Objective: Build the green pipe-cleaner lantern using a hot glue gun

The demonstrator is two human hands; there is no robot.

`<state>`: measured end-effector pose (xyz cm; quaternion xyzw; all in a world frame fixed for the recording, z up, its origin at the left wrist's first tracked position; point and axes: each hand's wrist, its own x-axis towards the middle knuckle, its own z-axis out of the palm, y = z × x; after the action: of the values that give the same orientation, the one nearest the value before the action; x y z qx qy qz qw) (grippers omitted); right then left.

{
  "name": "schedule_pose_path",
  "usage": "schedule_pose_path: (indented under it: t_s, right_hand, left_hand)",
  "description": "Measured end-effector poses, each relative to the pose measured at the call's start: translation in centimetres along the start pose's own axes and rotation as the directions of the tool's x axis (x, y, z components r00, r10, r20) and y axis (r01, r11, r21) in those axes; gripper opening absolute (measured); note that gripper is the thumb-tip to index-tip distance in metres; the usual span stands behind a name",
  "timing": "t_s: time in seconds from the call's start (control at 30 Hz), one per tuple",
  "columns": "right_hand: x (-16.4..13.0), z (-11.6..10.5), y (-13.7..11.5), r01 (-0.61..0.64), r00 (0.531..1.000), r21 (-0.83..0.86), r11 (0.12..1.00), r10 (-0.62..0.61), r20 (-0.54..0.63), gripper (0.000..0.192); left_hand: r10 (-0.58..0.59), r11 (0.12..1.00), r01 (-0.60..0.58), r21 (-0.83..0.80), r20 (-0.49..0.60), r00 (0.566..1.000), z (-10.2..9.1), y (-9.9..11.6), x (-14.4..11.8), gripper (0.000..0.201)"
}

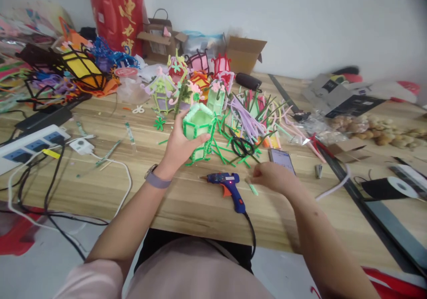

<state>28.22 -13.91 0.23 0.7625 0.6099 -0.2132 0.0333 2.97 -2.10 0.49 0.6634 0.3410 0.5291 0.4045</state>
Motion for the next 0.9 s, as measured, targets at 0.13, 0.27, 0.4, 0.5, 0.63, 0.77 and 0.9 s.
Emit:
schedule_pose_path:
  t_s: [0.13,0.27,0.4,0.5,0.63,0.77,0.9]
  right_hand:
    - [-1.3,0.3,0.6,0.069,0.995,-0.006,0.998,-0.068,0.067,0.020]
    - [-1.6,-2.2,-0.2,0.199,0.980,0.267,0.943,-0.183,-0.084,0.030]
    - [-0.8,-5.0,-3.6,0.224,0.955,0.871,0.438,-0.276,-0.107,0.042]
    - [0.4,-5.6,-6.2,0.082,0.927,0.986,0.148,-0.374,-0.021,0.038]
    - [2.0,-5.3,-7.6,-0.015,0.902,1.000,-0.013,-0.432,0.008,0.031]
    - [2.9,-5.0,-7.7,0.018,0.905,0.999,-0.042,-0.425,-0.034,0.026]
    - [2.9,-4.7,-7.9,0.099,0.923,0.995,-0.018,-0.371,-0.099,0.024]
  left_hand:
    - [-0.049,0.998,0.051,-0.023,0.086,0.995,0.7,-0.2,-0.3,0.080]
    - [-0.091,0.995,0.095,-0.023,0.148,0.985,0.8,-0.8,-0.8,0.081]
    - [-0.104,0.994,0.107,-0.013,0.132,0.986,0.6,-1.5,-1.3,0.083]
    - [-0.123,0.991,0.128,-0.036,0.115,0.986,0.5,-1.7,-1.5,0.083]
    - [-0.134,0.987,0.142,-0.068,0.115,0.984,0.4,-1.7,-1.4,0.084]
    - [-0.132,0.989,0.141,-0.050,0.142,0.981,0.4,-1.7,-1.5,0.084]
    - [-0.112,0.991,0.122,-0.056,0.151,0.982,0.5,-1.8,-1.6,0.085]
